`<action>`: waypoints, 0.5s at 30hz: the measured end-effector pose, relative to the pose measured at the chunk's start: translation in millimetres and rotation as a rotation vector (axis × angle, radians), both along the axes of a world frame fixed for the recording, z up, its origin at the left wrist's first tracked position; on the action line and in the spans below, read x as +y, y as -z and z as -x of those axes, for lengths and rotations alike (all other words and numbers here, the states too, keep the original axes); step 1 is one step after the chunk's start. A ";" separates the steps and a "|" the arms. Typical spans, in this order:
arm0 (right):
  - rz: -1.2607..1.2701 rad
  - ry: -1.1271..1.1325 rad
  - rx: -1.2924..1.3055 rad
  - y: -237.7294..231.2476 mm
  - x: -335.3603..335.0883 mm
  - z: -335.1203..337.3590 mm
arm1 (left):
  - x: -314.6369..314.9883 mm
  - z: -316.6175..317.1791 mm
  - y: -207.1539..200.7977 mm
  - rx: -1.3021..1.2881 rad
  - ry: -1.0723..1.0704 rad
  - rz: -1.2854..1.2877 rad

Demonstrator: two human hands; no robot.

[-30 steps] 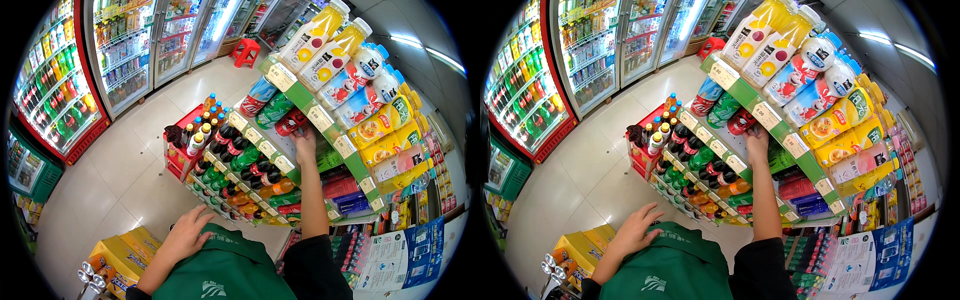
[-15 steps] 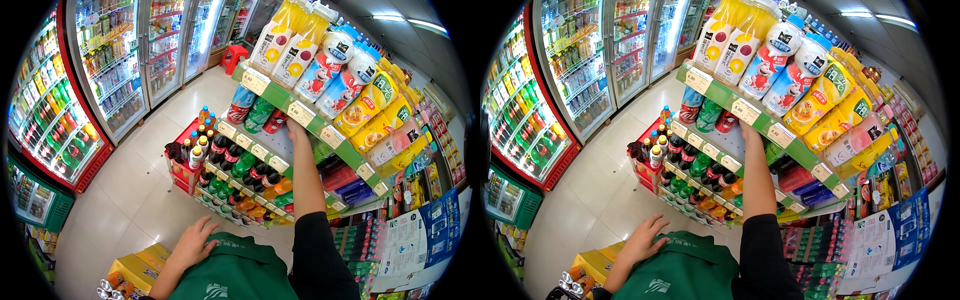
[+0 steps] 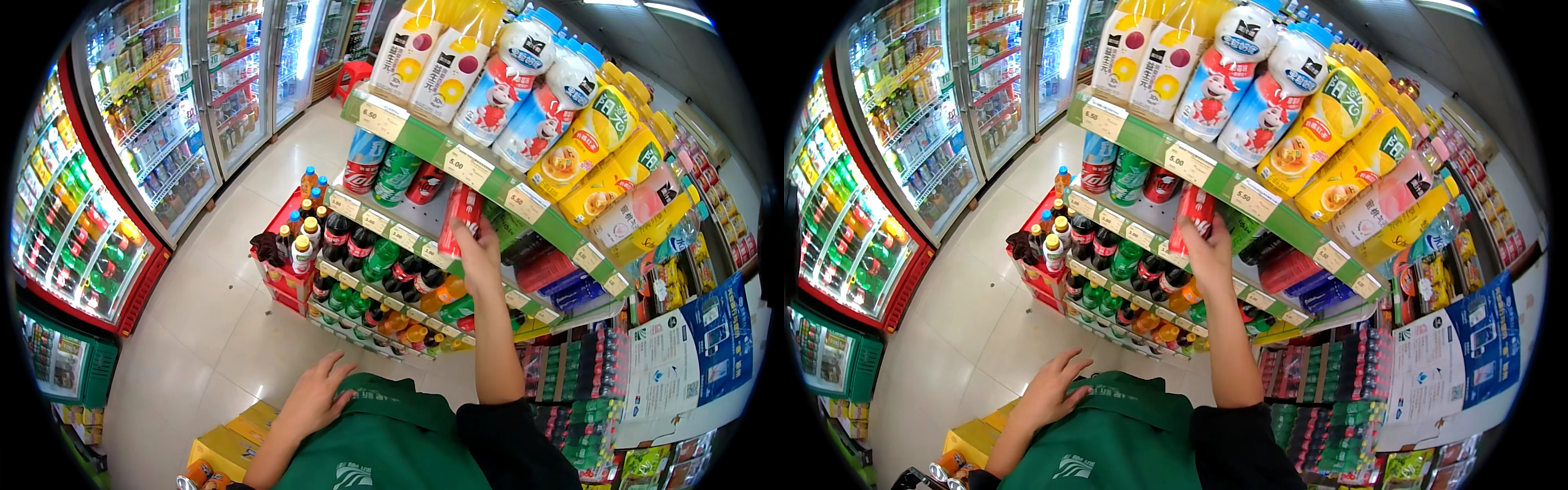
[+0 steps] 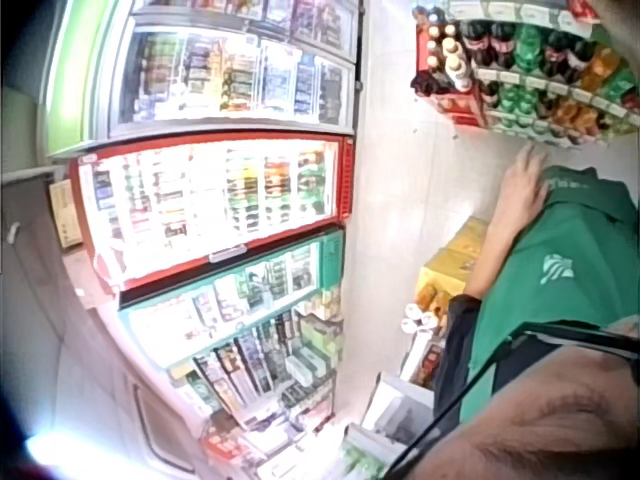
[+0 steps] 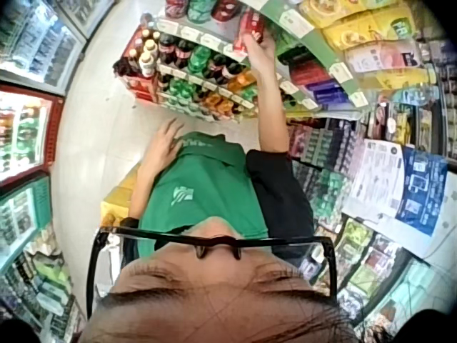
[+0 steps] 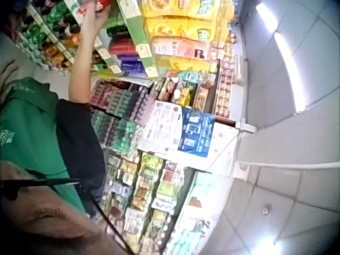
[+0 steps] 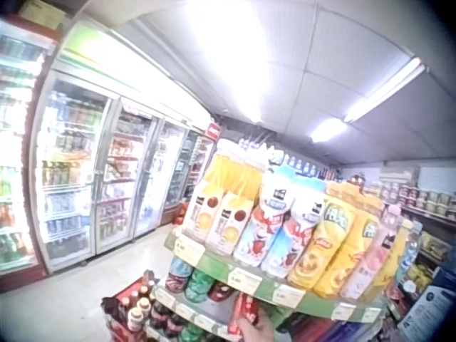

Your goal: The person restocks a beverage display shelf in a convenience store. They pick up cans and bottles from a cardboard box on the floor and place them onto the shelf, arranging them by type and color. The person handles various canned sodas and bottled drinks, filling gaps in the display.

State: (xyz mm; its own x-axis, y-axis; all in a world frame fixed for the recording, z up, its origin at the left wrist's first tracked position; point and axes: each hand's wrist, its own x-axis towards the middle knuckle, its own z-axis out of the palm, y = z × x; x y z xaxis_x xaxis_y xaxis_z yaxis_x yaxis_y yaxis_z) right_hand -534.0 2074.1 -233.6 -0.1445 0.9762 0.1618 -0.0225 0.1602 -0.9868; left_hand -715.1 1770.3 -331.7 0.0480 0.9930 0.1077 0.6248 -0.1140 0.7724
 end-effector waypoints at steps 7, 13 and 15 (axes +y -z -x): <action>0.059 -0.215 -0.020 9.1 -63.1 -21.5 | 8.2 1.2 0.7 0.006 0.050 0.028; -0.326 0.025 -0.492 25.3 -80.3 -18.1 | 10.3 2.5 0.4 0.004 0.063 0.043; -0.451 0.091 -0.653 23.9 -83.4 -17.4 | 9.2 2.8 1.1 0.000 0.057 0.040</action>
State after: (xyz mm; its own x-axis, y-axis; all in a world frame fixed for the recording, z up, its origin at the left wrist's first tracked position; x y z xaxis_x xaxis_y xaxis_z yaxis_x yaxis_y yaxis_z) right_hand -516.6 1990.7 -257.5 -0.2689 0.8493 0.4544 0.5703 0.5205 -0.6355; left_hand -717.9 1779.4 -332.8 0.1046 0.9922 0.0679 0.6184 -0.1183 0.7769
